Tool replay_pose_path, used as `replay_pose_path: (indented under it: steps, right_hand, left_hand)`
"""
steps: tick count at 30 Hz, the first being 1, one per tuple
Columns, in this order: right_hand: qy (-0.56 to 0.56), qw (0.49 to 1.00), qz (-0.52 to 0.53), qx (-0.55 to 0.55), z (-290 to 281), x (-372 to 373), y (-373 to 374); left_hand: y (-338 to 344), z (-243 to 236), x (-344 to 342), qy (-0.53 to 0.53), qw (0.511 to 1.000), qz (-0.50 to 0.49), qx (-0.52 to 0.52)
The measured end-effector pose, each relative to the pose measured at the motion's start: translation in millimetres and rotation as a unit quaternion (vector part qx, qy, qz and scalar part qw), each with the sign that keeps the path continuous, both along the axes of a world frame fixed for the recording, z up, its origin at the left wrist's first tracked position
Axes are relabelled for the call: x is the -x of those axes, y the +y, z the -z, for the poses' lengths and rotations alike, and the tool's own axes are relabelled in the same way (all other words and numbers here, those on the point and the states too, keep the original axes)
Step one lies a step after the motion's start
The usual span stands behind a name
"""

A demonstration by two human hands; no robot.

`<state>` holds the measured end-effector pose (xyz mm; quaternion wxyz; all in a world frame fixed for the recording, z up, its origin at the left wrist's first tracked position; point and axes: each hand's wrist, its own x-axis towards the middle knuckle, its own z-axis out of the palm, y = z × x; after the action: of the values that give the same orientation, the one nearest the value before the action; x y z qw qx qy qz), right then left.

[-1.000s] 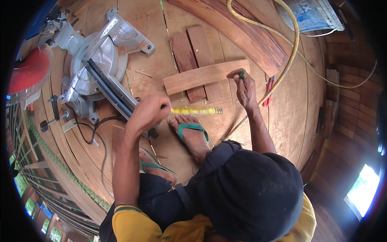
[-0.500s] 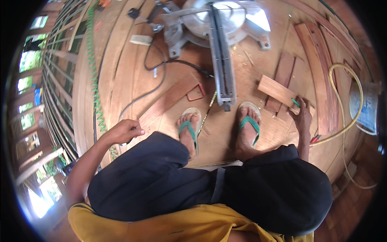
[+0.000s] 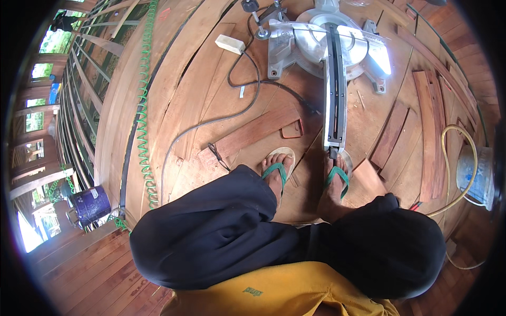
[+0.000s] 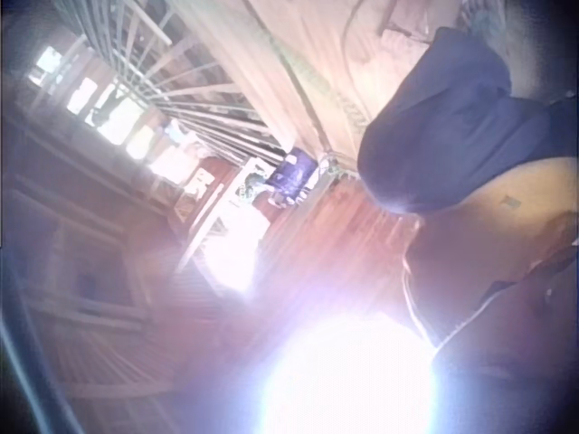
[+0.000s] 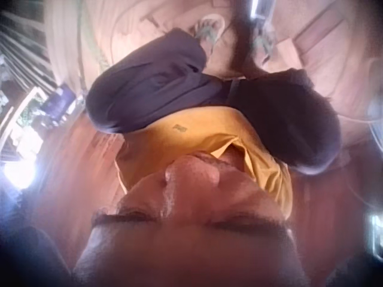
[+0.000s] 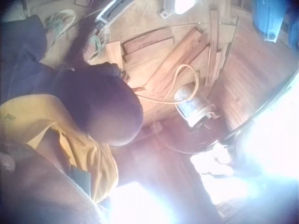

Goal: The person measures and marks wooden planks with a tape measure and pencil, then uses a miter saw to cut the wood into smaller pieces. The person handles the wood and tools while sitting on the floor.

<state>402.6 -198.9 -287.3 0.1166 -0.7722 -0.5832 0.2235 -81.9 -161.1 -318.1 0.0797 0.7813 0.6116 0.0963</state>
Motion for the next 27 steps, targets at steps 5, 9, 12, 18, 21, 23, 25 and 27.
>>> replay_pose_path:
  steps: [5, 9, 12, 18, 21, 23, 25, 27]
  right_hand:
    - [0.029, 0.997, 0.071, -0.017, -9.8, 36.0, -25.6]
    - [0.034, 0.995, 0.079, -0.055, -30.2, 50.9, 7.7]
    - [-0.021, 0.997, 0.078, -0.013, 12.6, -7.2, -3.0]
    - [-0.013, 0.994, 0.102, -0.032, -11.3, -4.2, 8.9]
    - [0.026, 0.991, 0.117, -0.063, -0.3, 7.2, 50.7]
    - [0.032, 0.991, 0.099, -0.079, 9.8, 19.3, 89.4]
    - [-0.012, 0.996, 0.091, -0.003, -6.3, 48.1, 140.5]
    - [-0.061, 0.991, 0.09, 0.08, -24.4, 73.4, 187.9]
  left_hand:
    - [5.9, 4.1, -21.4, -0.005, 0.988, -0.082, 0.131]
    - [21.0, 20.0, -28.3, -0.012, 0.986, -0.072, 0.149]
    - [21.0, 27.2, -25.0, -0.02, 0.981, -0.078, 0.176]
    - [23.6, 16.1, -3.2, -0.032, 0.971, -0.069, 0.225]
    - [18.9, 0.8, 29.3, -0.049, 0.963, -0.082, 0.254]
    - [16.1, -16.0, 60.3, -0.055, 0.957, -0.106, 0.265]
    - [11.8, -37.4, 95.6, -0.058, 0.952, -0.14, 0.266]
    - [7.4, -64.3, 133.5, -0.057, 0.952, -0.177, 0.244]
